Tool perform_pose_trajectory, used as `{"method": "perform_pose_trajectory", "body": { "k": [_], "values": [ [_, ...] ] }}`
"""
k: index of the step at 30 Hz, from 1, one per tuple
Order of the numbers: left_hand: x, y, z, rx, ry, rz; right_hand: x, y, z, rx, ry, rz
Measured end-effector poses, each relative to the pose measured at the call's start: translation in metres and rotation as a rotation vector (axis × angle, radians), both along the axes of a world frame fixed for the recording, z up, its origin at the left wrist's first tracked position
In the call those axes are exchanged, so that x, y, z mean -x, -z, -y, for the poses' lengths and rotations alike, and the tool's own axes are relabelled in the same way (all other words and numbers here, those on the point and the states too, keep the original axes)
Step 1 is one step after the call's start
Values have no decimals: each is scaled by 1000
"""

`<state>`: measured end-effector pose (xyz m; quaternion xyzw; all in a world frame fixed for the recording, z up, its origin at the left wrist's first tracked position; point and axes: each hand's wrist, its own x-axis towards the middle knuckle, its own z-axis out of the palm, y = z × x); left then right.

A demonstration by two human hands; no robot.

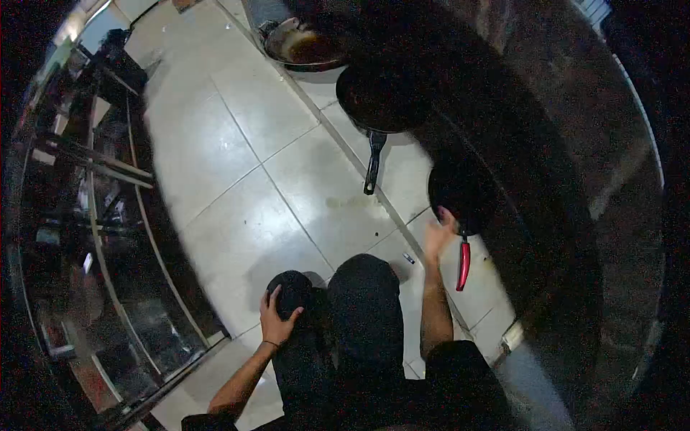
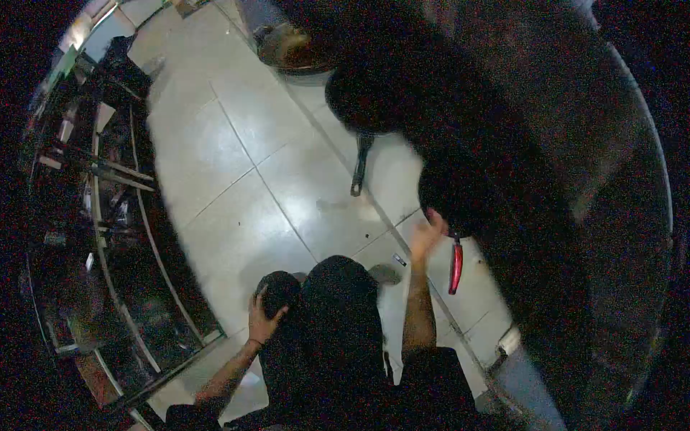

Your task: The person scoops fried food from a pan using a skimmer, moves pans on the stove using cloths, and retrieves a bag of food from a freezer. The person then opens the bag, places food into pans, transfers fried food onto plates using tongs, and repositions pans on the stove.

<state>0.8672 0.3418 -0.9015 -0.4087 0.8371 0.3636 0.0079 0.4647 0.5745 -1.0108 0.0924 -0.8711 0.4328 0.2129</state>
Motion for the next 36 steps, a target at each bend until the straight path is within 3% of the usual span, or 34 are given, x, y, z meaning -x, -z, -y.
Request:
{"method": "perform_pose_trajectory", "body": {
  "k": [1,2,3,5,6,9,11,13,16,19,20,22,24,27,28,29,32,36],
  "values": [
    [6,1,-1,-1,-2,4,19,34,48,516,-225,419],
    [11,-4,-3,-2,-2,9,21,-38,105,272,-319,676],
    [14,-4,-2,-10,-3,9,48,34,148,491,-382,752],
    [14,-3,-7,-11,-11,2,62,11,205,777,-489,1057],
    [14,-4,-5,-1,-19,1,85,67,229,522,-293,801],
    [19,-25,-9,-23,-96,25,44,-18,229,383,-191,818],
    [11,-25,-12,-3,-104,40,50,2,214,352,-287,711],
    [6,-28,-11,-4,-139,47,59,64,216,232,-220,593],
    [3,-44,-19,-28,-132,39,22,-2,177,361,-323,771],
    [-7,-70,-28,-56,-111,43,-2,1,151,-12,-318,123],
    [-14,-84,-33,-75,-110,62,-18,-15,136,144,-353,680],
    [-32,-117,-42,-122,-116,36,-48,-36,125,32,-353,422],
    [-54,-154,-51,-174,-122,41,-84,-70,105,96,-383,671],
    [-93,-213,-73,-230,-122,93,-133,-144,83,-11,-383,717],
    [-117,-224,-82,-228,-122,98,-148,-175,77,-61,-473,528],
    [-129,-241,-86,-223,-123,99,-160,-201,73,-44,-501,547],
    [-159,-309,-103,-460,-444,-29,-210,-275,58,-30,-559,683],
    [-198,-397,-114,-402,-422,30,-263,-409,47,84,-593,786]
  ]
}}
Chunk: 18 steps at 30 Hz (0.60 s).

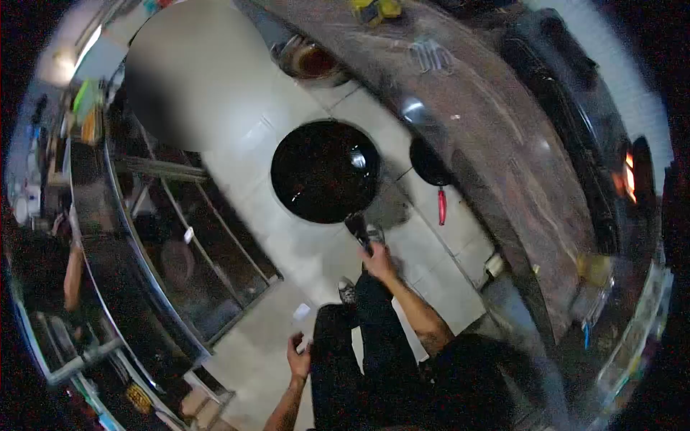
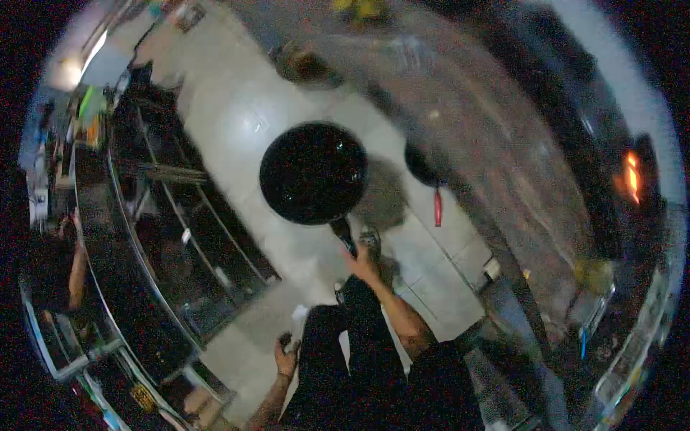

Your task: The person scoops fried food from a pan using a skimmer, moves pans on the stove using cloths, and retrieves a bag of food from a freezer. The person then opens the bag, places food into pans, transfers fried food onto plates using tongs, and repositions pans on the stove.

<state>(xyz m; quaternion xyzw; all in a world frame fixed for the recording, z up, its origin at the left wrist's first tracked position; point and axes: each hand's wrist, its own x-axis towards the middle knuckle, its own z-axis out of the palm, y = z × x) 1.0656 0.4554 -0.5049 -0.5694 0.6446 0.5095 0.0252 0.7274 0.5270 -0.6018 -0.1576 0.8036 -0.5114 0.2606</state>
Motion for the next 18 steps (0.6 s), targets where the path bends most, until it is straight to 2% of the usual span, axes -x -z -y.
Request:
{"method": "perform_pose_trajectory", "body": {
  "k": [1,3,5,7,8,9,10,11,12,13,15,16,17,18],
  "values": [
    [-10,-15,0,-4,-33,-25,-16,-33,-3,15,42,-41],
    [-38,-24,0,-35,-138,-196,-50,-48,-6,115,69,37],
    [-12,-76,11,-158,-336,-302,-48,-152,-7,100,23,145],
    [-4,-81,27,-153,-294,-430,-49,-215,-15,116,23,16],
    [8,-100,29,-130,-311,-496,-46,-248,-21,44,9,132],
    [30,-110,34,-48,-282,-453,-38,-258,-25,17,14,-39],
    [56,-141,40,27,-255,-398,-30,-276,-28,-23,31,-214],
    [66,-125,51,22,-230,-456,-18,-296,-39,63,74,137],
    [76,-104,69,9,-196,-513,-8,-297,-44,-14,76,-69],
    [112,-129,77,207,-84,-519,3,-321,-48,55,107,41],
    [182,-168,81,282,7,-516,35,-345,-73,26,132,1],
    [217,-188,81,400,83,-545,46,-396,-79,53,153,-16],
    [253,-188,85,350,100,-576,61,-433,-83,75,184,-23],
    [297,-187,89,414,167,-645,78,-440,-89,41,223,-49]
  ]
}}
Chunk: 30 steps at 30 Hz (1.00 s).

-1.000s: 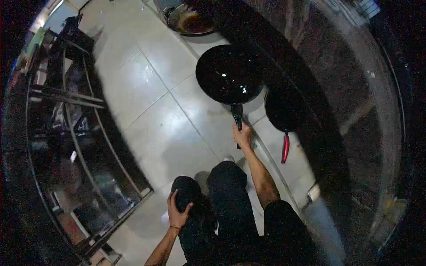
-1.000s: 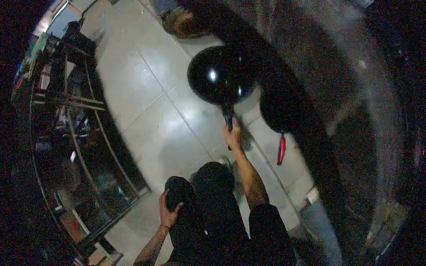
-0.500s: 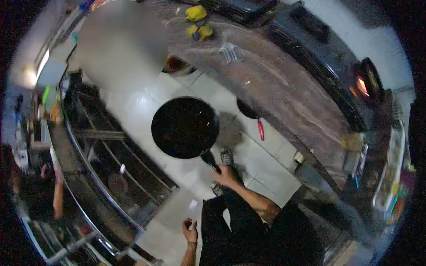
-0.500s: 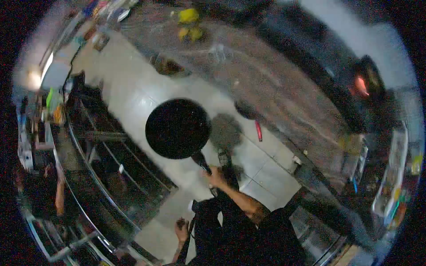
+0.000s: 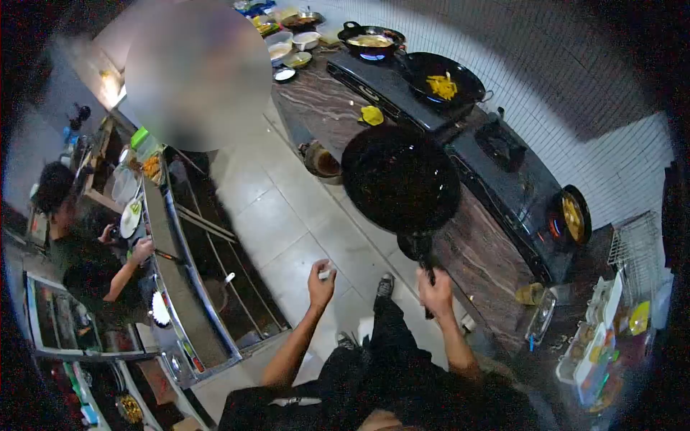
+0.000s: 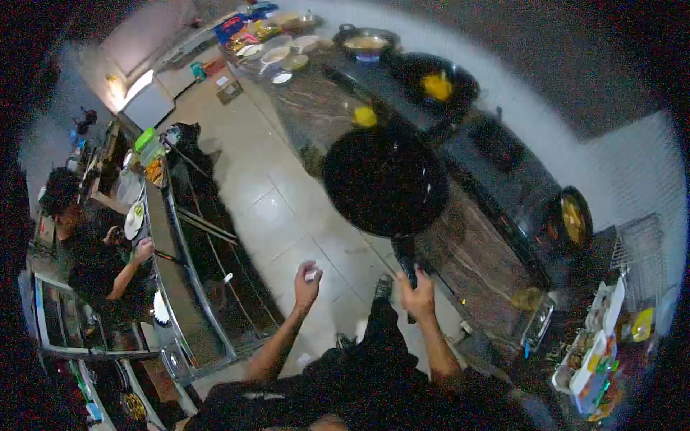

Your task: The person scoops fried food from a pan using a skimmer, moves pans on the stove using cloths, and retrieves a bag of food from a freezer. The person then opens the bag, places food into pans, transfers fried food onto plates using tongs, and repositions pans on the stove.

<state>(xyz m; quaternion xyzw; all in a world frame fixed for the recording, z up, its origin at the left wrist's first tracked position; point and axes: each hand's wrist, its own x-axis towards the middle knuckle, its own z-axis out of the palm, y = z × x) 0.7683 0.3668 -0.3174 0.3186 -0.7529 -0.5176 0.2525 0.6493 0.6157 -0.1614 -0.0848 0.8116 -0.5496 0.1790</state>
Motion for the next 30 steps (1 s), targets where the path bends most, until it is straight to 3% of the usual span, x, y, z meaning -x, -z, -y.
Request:
{"method": "perform_pose_trajectory", "body": {
  "k": [1,2,5,8,13,16,19,23,24,30],
  "values": [
    [38,-5,-1,74,70,-51,13,-6,-12,-39,54,-9],
    [79,-20,-5,47,118,-42,34,-5,-24,90,35,55],
    [206,-39,-32,95,322,-96,95,7,-60,-57,104,-129],
    [317,-41,-70,262,593,-212,141,-22,-75,-117,288,38],
    [456,-1,-127,689,821,26,225,-17,-101,-68,442,-10],
    [490,-5,-165,900,682,46,269,-20,-104,-75,504,-14],
    [509,-29,-176,727,934,327,301,-3,-105,-8,574,-89],
    [517,-21,-192,971,967,419,325,7,-96,22,604,16],
    [515,-21,-193,1103,940,341,328,8,-95,1,613,-9],
    [518,-9,-190,1002,960,273,340,-8,-71,-75,657,-107]
  ]
}}
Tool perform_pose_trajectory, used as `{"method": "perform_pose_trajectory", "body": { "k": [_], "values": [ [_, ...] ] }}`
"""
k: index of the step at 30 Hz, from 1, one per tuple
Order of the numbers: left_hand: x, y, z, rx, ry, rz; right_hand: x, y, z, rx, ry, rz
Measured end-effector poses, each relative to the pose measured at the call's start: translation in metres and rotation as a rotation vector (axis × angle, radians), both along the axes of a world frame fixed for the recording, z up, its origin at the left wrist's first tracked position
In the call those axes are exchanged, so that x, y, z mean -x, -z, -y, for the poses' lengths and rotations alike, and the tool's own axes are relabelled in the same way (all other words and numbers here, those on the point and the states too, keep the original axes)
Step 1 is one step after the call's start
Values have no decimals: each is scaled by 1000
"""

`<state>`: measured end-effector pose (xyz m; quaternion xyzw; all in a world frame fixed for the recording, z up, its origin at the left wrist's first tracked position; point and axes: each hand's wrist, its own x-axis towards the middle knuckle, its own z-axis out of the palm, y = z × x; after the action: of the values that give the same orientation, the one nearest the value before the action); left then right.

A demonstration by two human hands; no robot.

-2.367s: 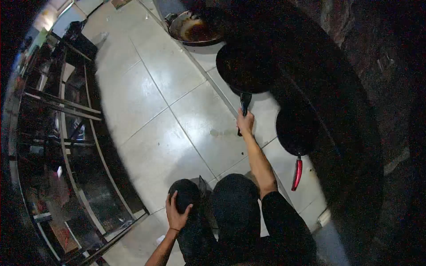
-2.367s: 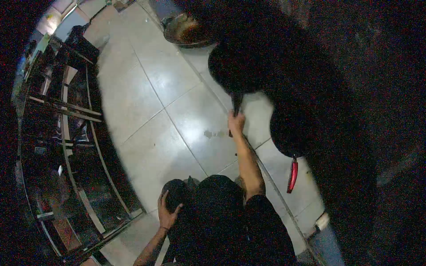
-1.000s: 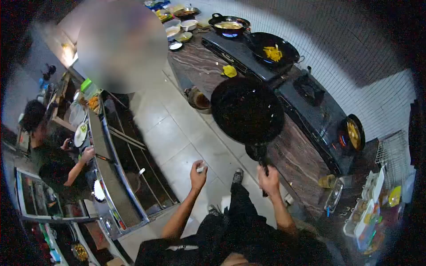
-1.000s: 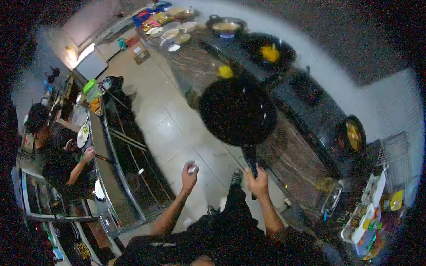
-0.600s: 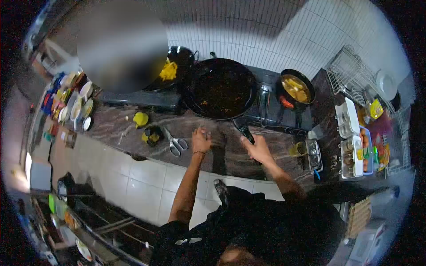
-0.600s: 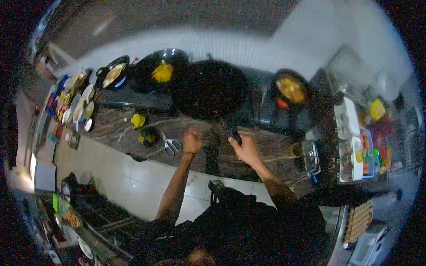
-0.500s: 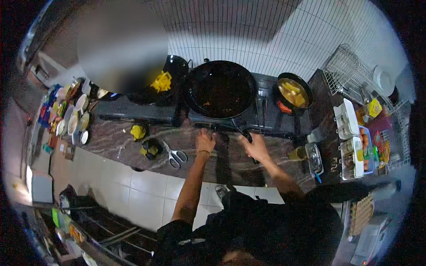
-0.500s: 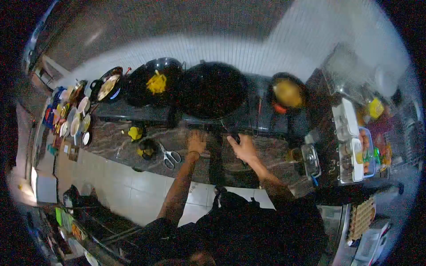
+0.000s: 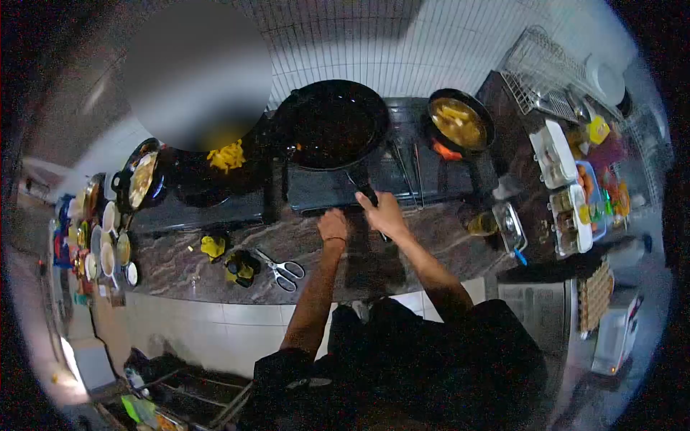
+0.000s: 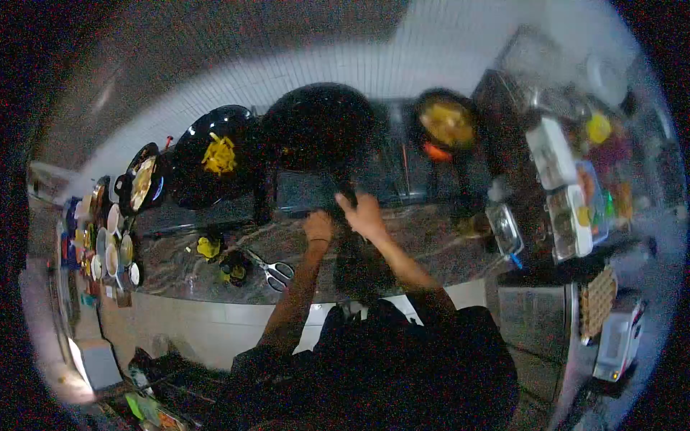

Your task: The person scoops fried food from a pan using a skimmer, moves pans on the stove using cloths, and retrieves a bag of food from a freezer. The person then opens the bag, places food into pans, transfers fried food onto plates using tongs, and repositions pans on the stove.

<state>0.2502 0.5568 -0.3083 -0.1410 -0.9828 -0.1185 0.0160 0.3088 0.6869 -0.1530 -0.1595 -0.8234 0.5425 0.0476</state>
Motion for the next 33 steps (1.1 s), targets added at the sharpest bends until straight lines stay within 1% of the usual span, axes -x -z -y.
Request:
{"method": "perform_pose_trajectory", "body": {
  "k": [1,2,3,4,5,7,8,9,10,11,12,13,14,15,17,18,21,23,24,25,26,27,28,29,30,31,33],
  "values": [
    [2,-6,1,-24,17,7,-3,4,7,44,6,43],
    [3,-12,2,-166,-29,96,-3,7,10,78,19,80],
    [9,11,2,-332,-55,44,-3,10,11,110,26,115],
    [9,36,-1,-463,-158,114,-2,13,13,230,49,133],
    [4,24,-1,-586,-283,187,-3,11,12,263,48,118],
    [1,-7,-4,-684,-454,351,-6,-2,18,336,-3,110],
    [-2,-17,-3,-779,-539,436,-6,-7,20,336,-3,159],
    [-4,-26,-3,-872,-633,512,-4,14,22,349,88,154],
    [-4,-34,-5,-1017,-696,585,-4,14,20,334,47,140],
    [-3,-29,-4,-1135,-706,641,-7,13,18,321,9,125],
    [-2,-26,-4,-1251,-722,698,-12,21,21,410,98,63],
    [3,-2,-3,-1335,-676,741,-16,32,12,281,28,56],
    [4,15,0,-1420,-620,780,-21,56,4,-13,58,-65],
    [-3,23,7,-1453,-609,816,-33,74,-2,-305,96,-182],
    [-16,27,11,-1520,-565,898,-79,61,-8,-103,135,-229],
    [-29,27,6,-1563,-502,778,-107,53,-15,-12,166,-258],
    [-127,34,-15,-1664,-276,489,-224,48,-36,47,263,-313],
    [-213,22,-35,-1089,-83,285,-319,74,-48,260,328,-165],
    [-258,27,-46,-1068,61,263,-367,97,-49,453,328,-211],
    [-298,42,-69,-1109,225,462,-417,109,-62,601,354,-293],
    [-338,59,-95,-1128,370,675,-467,95,-71,522,470,-195],
    [-378,80,-123,-938,361,827,-510,80,-73,469,606,-98],
    [-409,118,-149,-752,661,666,-553,90,-83,383,625,-109],
    [-459,84,-177,-815,435,1279,-593,98,-98,294,640,-106],
    [-501,78,-211,-744,428,1501,-628,84,-103,40,797,-176],
    [-536,73,-225,-654,364,1698,-651,65,-92,-207,909,-207],
    [-613,33,-263,-620,644,2015,-686,56,-99,-592,956,-126]
  ]
}}
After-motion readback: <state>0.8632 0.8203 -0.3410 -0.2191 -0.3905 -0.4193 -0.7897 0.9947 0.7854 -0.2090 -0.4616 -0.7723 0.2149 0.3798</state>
